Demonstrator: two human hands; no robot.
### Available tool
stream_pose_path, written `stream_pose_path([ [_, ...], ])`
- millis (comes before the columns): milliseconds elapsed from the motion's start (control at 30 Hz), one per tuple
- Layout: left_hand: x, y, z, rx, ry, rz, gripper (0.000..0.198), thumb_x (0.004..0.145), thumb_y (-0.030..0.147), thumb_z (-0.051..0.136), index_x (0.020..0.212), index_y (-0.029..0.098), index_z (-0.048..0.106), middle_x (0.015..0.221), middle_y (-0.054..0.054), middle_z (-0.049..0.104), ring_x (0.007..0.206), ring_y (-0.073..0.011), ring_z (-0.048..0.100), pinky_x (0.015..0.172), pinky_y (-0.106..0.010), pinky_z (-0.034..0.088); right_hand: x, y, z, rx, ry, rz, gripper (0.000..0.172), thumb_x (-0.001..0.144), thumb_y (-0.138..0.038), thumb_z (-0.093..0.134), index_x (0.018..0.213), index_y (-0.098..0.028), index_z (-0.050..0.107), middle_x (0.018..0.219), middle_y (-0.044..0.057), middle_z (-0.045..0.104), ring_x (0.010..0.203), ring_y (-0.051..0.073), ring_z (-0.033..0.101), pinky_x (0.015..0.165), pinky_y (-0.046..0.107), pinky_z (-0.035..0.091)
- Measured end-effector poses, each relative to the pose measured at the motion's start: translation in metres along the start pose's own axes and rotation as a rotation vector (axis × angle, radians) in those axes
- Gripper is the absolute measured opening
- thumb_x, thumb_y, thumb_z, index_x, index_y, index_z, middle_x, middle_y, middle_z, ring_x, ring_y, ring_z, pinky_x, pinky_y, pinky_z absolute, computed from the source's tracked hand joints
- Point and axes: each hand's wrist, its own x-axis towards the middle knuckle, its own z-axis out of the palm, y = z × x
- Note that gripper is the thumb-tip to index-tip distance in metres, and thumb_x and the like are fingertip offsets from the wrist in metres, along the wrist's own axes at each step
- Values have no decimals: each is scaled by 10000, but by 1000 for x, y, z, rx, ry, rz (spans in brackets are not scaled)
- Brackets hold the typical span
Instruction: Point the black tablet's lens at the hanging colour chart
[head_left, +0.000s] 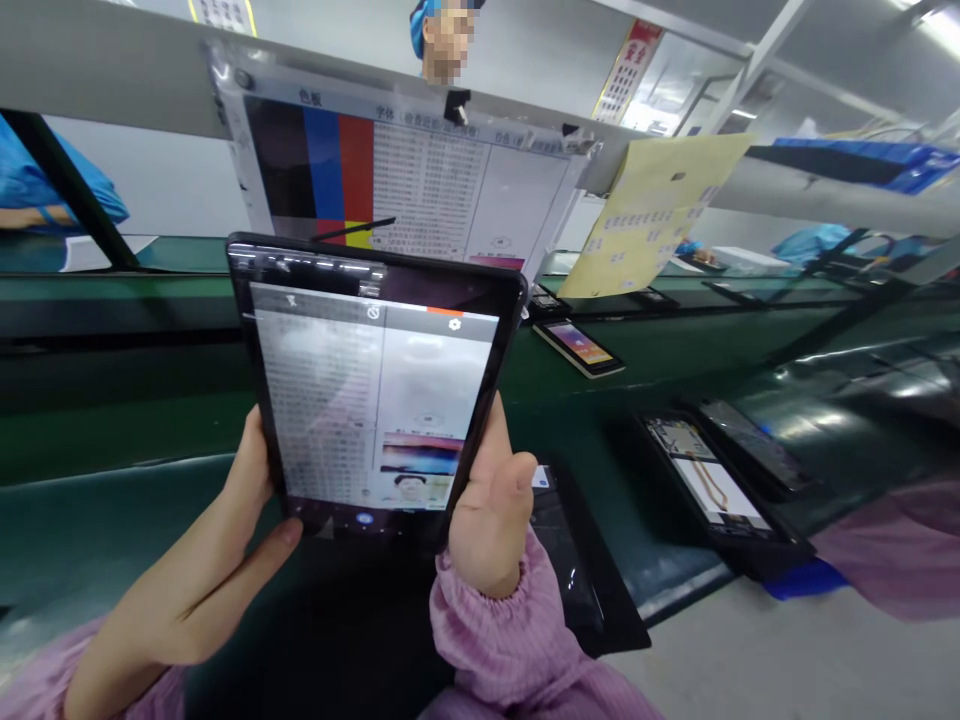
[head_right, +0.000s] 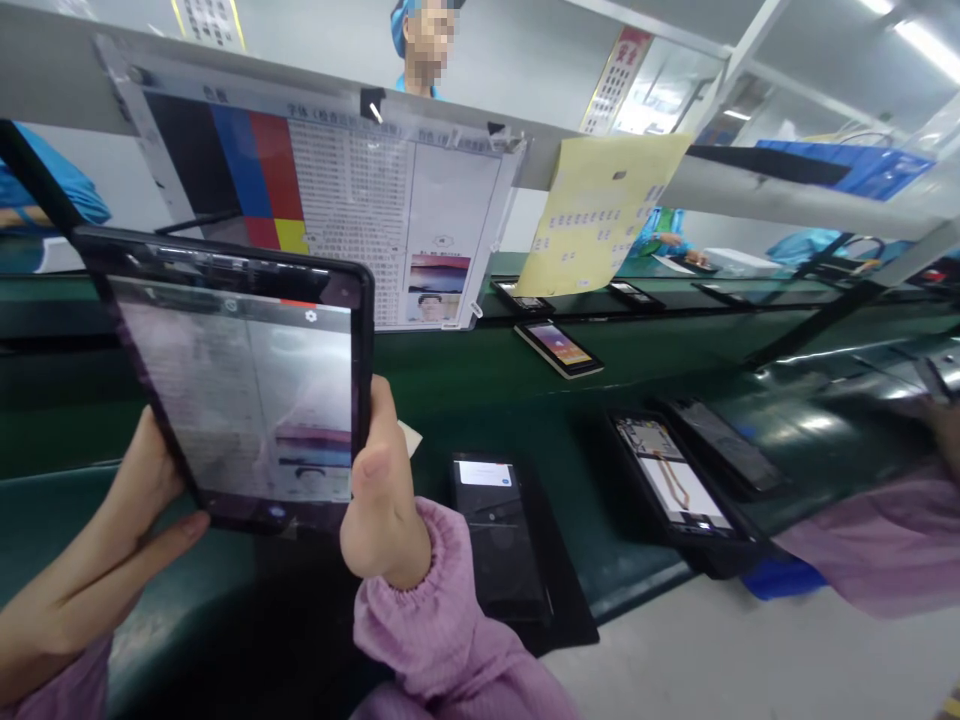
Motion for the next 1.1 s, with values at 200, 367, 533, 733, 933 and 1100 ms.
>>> stream_pose_path([
  [200, 0, -6, -2, 95, -144, 100, 936, 974, 153, 586, 1681, 334, 0, 1769, 27, 56, 1607, -259, 152, 1238, -375, 298, -2, 5, 2, -16, 17, -16, 736, 1038, -723, 73, 1504, -316, 471, 1315, 100, 667, 1378, 334, 588, 1143, 575, 510],
  [367, 5, -2, 0, 118, -156, 146, 943, 983, 140, 565, 1678, 293, -53, 1772, -7, 50, 1607, -260, 152, 1229, -362, 312, -6, 11, 1, -60, 43, -1, 814, 1013, -741, 2, 1588, -297, 367, 1309, 117, 676, 1370, 335, 603, 1151, 578, 507],
  [533, 6, 0, -1, 127, -174, 165, 928, 993, 133, 540, 1678, 283, -67, 1767, -38, 96, 1598, -278, 196, 1220, -394, 345, -11, 11, -1, -148, 42, 39, 839, 1002, -673, -130, 1654, -319, 262, 1358, 105, 660, 1391, 314, 593, 1150, 579, 518],
  [733, 7, 2, -2, 108, -199, 119, 913, 1011, 146, 513, 1677, 293, -93, 1753, -55, 202, 1597, -328, 35, 1188, -483, 420, -14, 7, -2, -238, 93, 118, 788, 1006, -629, -166, 1689, -378, 136, 1496, 59, 593, 1410, 293, 582, 1138, 576, 540],
  [933, 5, 5, -6, 51, -220, 44, 885, 1038, 183, 487, 1666, 371, -108, 1755, -15, 161, 1594, -390, -10, 1180, -686, 339, -8, -4, 1, -43, 135, 177, 765, 1023, -724, -8, 1638, -406, 317, 1570, 22, 547, 1426, 305, 567, 1156, 564, 528],
  [1100, 3, 6, -4, -138, -154, -47, 753, 1064, 212, 490, 1657, 465, 101, 1745, 106, 103, 1610, -280, 88, 1280, -499, 258, -4, -10, 9, 149, 176, 231, 702, 1033, -762, 195, 1564, -386, 461, 1552, 8, 568, 1455, 311, 535, 1200, 552, 484],
])
